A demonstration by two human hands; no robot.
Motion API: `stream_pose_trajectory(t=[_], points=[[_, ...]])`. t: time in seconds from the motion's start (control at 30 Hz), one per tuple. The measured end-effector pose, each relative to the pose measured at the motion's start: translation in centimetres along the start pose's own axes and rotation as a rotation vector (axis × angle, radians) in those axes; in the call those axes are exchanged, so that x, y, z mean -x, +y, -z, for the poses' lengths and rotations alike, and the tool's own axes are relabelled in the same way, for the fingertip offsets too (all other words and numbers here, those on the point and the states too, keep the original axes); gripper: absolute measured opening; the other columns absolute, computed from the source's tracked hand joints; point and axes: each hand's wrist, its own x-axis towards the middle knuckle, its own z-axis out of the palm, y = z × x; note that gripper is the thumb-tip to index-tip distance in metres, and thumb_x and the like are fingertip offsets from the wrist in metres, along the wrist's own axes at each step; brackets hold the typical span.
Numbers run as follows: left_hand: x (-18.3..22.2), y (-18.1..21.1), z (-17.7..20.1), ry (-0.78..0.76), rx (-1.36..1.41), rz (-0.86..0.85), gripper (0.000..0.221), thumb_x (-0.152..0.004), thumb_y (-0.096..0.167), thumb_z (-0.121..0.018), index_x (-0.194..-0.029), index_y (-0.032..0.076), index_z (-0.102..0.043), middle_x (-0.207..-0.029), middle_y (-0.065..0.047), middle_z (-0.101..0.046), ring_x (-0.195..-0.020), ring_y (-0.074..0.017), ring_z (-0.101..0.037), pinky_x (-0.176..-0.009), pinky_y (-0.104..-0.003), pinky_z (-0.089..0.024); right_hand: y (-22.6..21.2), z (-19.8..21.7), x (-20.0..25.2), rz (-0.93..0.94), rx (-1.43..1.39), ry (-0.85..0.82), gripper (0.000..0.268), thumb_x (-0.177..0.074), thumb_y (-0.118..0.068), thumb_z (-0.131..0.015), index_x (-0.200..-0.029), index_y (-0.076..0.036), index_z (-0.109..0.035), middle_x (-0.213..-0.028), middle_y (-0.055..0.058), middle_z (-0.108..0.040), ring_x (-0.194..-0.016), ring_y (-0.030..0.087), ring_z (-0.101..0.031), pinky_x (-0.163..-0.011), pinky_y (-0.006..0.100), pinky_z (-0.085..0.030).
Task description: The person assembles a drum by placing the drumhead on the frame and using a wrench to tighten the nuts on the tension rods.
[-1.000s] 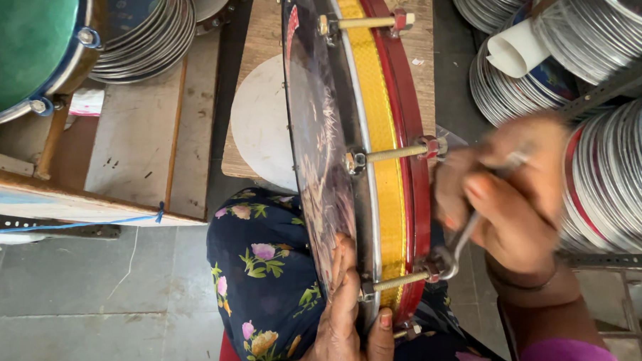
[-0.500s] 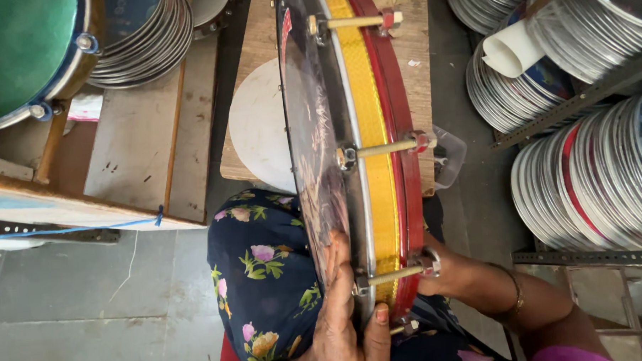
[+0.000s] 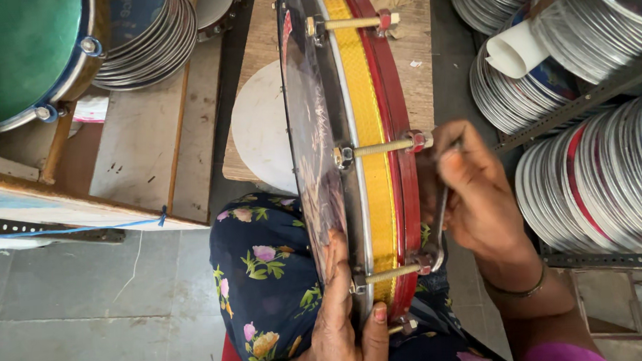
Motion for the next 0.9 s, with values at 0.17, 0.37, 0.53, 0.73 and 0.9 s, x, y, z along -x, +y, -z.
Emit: stream_pose_trajectory(t=[0.17, 0.37, 0.53, 0.73, 0.9], points=[[0.3, -0.1, 0.4, -0.022, -0.030, -0.002, 0.071, -0.104, -0.002, -0.054, -0.161, -0.007, -0.011, -0.167, -0.043, -0.014, -0.162, -0.0571, -0.007, -0.133, -0.061, -0.003, 5.5, 2.5, 1.5, -0.366, 0.043, 0.092, 0.061, -0.100, -0.019, -0.070, -0.150, 0.008, -0.048, -0.133, 0.018, -0.063, -0.114, 0.023, -0.064, -0.092, 0.040, -0.056], [0.3, -0.3, 0.4, -0.032, -0.011, 0.008, 0.072, -0.105, 0.000, -0.053, -0.161, -0.007, -0.009, -0.166, -0.044, -0.013, -0.160, -0.0583, -0.005, -0.131, -0.064, 0.006, 11.8, 7.0, 9.2, -0.284, 0.121, -0.059, 0.076, -0.089, -0.031, -0.083, -0.144, 0.002, -0.044, -0.134, 0.015, -0.061, -0.119, 0.022, -0.062, -0.100, 0.039, -0.053], [-0.5, 0.4, 0.7, -0.047, 0.001, 0.025, 0.071, -0.106, -0.001, -0.051, -0.160, -0.011, -0.007, -0.168, -0.043, -0.009, -0.162, -0.0571, -0.002, -0.131, -0.063, 0.007, 13.1, 7.1, 13.5, -0.122, 0.425, 0.139, 0.050, -0.104, -0.035, -0.064, -0.135, 0.004, -0.062, -0.111, 0.013, -0.072, -0.097, 0.018, -0.071, -0.084, 0.034, -0.060], [-1.6, 1.5, 0.1, -0.057, 0.000, 0.159, 0.072, -0.101, -0.002, -0.050, -0.153, -0.024, -0.006, -0.167, -0.045, -0.008, -0.159, -0.0589, 0.002, -0.128, -0.060, 0.009, 10.2, 6.0, 16.2, 0.423, 0.905, -0.021, 0.052, -0.108, -0.020, -0.058, -0.133, 0.013, -0.027, -0.102, 0.013, -0.067, -0.088, 0.014, -0.072, -0.078, 0.030, -0.064], [-1.6, 1.2, -0.4, -0.002, -0.075, 0.045, 0.067, -0.104, 0.000, -0.050, -0.153, -0.022, -0.011, -0.166, -0.043, -0.014, -0.161, -0.0575, -0.009, -0.132, -0.060, -0.003, 2.7, 2.6, 12.7, 0.647, 1.266, -0.407, 0.013, -0.085, -0.020, -0.074, -0.089, -0.009, -0.066, -0.070, 0.004, -0.066, -0.067, 0.019, -0.068, -0.066, 0.037, -0.059]])
